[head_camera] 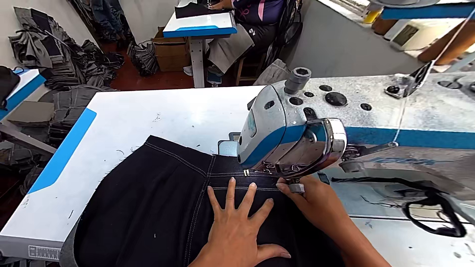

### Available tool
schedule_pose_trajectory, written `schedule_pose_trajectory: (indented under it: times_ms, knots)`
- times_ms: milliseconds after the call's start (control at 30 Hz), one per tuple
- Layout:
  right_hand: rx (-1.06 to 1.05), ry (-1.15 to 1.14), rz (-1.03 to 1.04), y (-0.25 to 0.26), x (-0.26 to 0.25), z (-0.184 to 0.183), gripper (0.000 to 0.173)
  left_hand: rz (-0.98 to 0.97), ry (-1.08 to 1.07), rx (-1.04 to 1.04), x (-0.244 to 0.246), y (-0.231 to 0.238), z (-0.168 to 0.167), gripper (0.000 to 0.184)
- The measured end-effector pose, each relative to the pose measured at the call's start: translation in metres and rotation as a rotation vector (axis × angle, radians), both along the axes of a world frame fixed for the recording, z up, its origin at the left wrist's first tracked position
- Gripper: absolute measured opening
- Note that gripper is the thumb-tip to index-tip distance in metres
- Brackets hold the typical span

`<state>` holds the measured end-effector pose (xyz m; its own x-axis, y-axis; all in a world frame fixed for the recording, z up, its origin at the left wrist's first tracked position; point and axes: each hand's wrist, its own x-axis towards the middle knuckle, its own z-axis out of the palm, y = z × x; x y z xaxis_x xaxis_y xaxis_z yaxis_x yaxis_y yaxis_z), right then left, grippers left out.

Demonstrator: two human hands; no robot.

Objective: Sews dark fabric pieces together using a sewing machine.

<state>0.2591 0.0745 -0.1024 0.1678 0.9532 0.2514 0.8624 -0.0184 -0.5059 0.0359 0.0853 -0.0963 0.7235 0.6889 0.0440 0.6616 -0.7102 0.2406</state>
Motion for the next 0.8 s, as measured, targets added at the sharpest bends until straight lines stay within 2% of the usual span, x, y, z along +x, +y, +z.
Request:
schedule_pose_trajectory:
  times_ms: [133, 200, 333, 433, 500, 800]
  knots:
    - [0.027, -0.032, -0.012, -0.002, -0.001, -0.003, 0.014, 0.087, 0.005, -0.028, 0.023, -0.006, 0.01, 0.09]
    - [0.019, -0.028, -0.004, -0.002, 0.0, -0.003, 0.014, 0.087, 0.055, -0.059, 0.032, -0.009, 0.009, 0.094]
    - [0.025, -0.024, 0.025, -0.001, 0.006, -0.005, 0.02, 0.068, 0.059, 0.006, 0.034, -0.011, 0.001, 0.103]
    - [0.021, 0.007, 0.019, 0.0, 0.006, -0.006, 0.019, 0.023, -0.035, 0.144, 0.031, -0.012, -0.008, 0.091]
    - [0.033, 0.018, 0.015, 0.0, 0.007, -0.007, 0.019, -0.001, -0.045, 0.138, 0.031, -0.012, -0.009, 0.086]
    - [0.012, 0.018, -0.005, 0.0, 0.006, -0.006, 0.02, 0.019, 0.026, 0.073, 0.033, -0.015, -0.003, 0.089]
